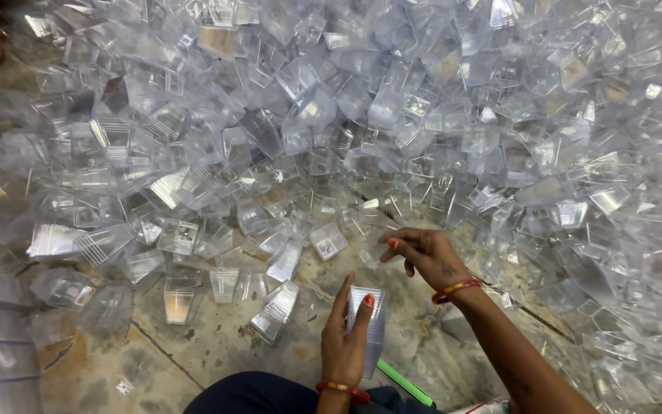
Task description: The person sits on the floor beside a large pile of clear plastic cups, picks up cups one at a time, and nests them into a stack held in one hand. The person places completed stacks aside and continues building new stacks from the loose cups.
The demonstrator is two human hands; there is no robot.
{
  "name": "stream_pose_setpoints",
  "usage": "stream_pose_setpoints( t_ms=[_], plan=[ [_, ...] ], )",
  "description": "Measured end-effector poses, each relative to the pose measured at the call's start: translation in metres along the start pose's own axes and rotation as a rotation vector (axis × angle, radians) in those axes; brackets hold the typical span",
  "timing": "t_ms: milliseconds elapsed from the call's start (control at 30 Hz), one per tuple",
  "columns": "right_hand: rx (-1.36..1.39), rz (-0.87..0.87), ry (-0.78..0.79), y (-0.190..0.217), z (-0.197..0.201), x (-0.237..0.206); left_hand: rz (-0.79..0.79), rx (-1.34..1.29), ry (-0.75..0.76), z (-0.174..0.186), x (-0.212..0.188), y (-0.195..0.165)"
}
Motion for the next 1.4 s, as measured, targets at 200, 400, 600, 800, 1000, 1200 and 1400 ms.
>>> stream_pose_setpoints(
  t_ms=[200,400,600,800,1000,1200,1400],
  plan=[
    [-0.363,-0.014,0.452,0.006,-0.024,-0.035,0.083,0.336,0.084,0.002,-0.012,-0.021],
    [-0.459,0.128,-0.096,0.039,-0.044,0.004,-0.059,-0.176,-0.195,0.012,0.003,0.007],
    [-0.681,0.331,-0.002,0.051,-0.117,0.034,0.134,-0.415,-0.529,0.045,0.008,0.034],
    [-0.694,0.39,-0.114,0.013,-0.102,0.014,0.138,-0.586,-0.627,0.05,0.007,0.039],
    [-0.419,0.013,-0.08,-0.036,-0.062,0.0,0.178,-0.541,-0.578,0.038,0.008,0.031],
    [-0.239,0.094,-0.067,-0.068,-0.057,-0.033,0.236,-0.625,-0.536,0.034,0.001,0.017],
    [-0.055,-0.042,-0.11,-0.086,-0.06,-0.047,0.237,-0.553,-0.496,0.025,-0.002,0.001]
  ],
)
Point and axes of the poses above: each hand's wrist, its own x-axis towards the middle knuckle, its own z-axis out of the back of the hand, y = z × x, the point moved 3 cm from there along x, towards the middle knuckle, and after that the axes turned 8 degrees about -z, right-handed, at the moved point
